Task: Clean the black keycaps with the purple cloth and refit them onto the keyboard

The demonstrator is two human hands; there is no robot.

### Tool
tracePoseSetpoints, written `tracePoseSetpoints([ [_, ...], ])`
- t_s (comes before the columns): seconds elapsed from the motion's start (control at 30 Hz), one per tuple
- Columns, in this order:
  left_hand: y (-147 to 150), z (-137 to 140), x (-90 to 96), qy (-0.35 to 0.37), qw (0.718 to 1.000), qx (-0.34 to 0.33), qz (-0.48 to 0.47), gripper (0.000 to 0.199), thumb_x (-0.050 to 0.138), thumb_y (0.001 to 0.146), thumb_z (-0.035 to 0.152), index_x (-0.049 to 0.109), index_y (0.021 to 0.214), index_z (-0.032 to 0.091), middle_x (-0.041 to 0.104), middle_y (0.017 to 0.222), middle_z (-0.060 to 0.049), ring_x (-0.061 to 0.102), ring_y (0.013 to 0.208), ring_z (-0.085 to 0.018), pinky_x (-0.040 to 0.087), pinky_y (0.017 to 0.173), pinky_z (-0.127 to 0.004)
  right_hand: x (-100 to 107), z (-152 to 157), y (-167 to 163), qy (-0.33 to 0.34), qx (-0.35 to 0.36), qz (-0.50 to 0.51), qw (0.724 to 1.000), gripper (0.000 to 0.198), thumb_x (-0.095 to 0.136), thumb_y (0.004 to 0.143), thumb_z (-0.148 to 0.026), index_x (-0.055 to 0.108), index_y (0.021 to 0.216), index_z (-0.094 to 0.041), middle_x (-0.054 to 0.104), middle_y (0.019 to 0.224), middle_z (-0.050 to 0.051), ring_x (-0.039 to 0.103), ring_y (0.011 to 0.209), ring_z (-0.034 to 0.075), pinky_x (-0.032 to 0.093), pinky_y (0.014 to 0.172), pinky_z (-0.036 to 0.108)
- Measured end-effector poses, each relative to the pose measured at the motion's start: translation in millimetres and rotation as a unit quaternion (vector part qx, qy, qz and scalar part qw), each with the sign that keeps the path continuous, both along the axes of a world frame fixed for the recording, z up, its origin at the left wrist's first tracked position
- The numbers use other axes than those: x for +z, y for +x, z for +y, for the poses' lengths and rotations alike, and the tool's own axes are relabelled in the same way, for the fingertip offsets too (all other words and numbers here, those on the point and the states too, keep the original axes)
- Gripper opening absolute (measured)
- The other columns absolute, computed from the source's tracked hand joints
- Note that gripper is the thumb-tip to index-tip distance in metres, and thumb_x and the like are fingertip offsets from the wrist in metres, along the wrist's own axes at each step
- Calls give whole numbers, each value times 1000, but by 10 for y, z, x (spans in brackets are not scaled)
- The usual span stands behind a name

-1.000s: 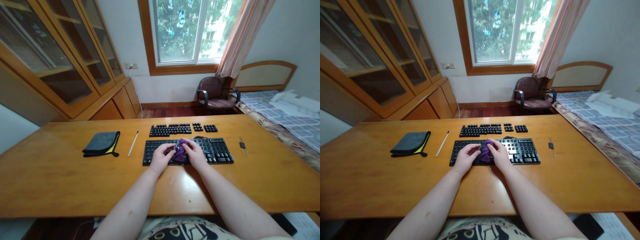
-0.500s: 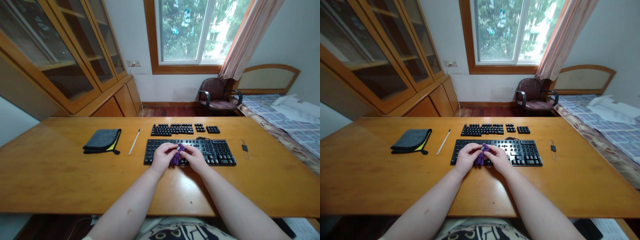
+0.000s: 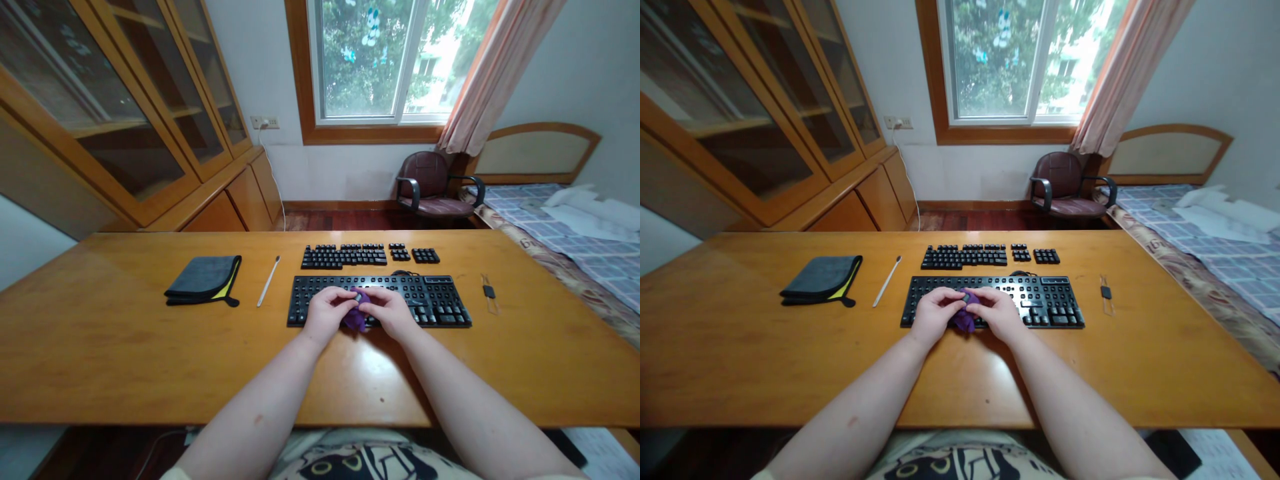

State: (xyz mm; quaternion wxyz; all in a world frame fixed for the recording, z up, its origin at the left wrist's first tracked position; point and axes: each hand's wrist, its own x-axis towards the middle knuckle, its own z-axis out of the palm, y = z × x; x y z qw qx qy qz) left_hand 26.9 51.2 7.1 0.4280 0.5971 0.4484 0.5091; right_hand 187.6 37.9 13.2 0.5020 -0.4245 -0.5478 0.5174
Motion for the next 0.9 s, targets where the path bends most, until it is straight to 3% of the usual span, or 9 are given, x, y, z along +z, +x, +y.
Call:
tracePoseSetpoints([
  [0.13,7,-5,29,-25,1000,-16,-4,10,70,65,19,72,75,17,70,78,-4,65,76,-17,52,77,-31,-8,-15,-26,-10,-44,6,999,23,77,59,-27,73,82,-22,69,74,2,62,64,16,52,58,29],
  [0.37,3,4,23,-3,1000,-19,-2,14,70,67,20,73,80,20,71,83,-5,65,80,-18,51,81,-33,-49,-20,-34,4,-83,1,997,15,73,65,-31,70,74,-20,64,69,1,58,56,13,49,51,26],
  [0.47,20,-10,13,8,1000,-12,5,16,70,68,23,73,84,21,70,85,-5,64,82,-18,50,83,-34,-79,-7,-21,31,-98,-37,994,14,68,71,-32,68,76,-19,65,75,3,59,65,15,49,55,26],
  [0.6,65,-20,-22,3,998,-28,-57,24,74,63,22,69,86,18,65,91,-6,63,86,-17,51,82,-32,-83,-7,-23,50,-108,-65,991,14,66,72,-32,67,78,-19,65,76,3,60,70,16,49,64,28],
  [0.73,59,2,-13,-17,995,-35,-90,22,72,65,20,67,86,17,63,88,-5,62,83,-16,51,80,-31,-66,0,-18,25,-91,-30,995,18,67,71,-34,69,83,-20,68,80,4,61,72,17,49,64,29],
  [0.9,9,18,83,-2,996,-67,-51,20,62,74,20,69,93,19,63,99,-6,59,96,-17,45,90,-33,-80,36,1,-1,-53,26,998,30,67,70,-34,68,97,-22,69,87,5,61,68,17,50,58,29],
])
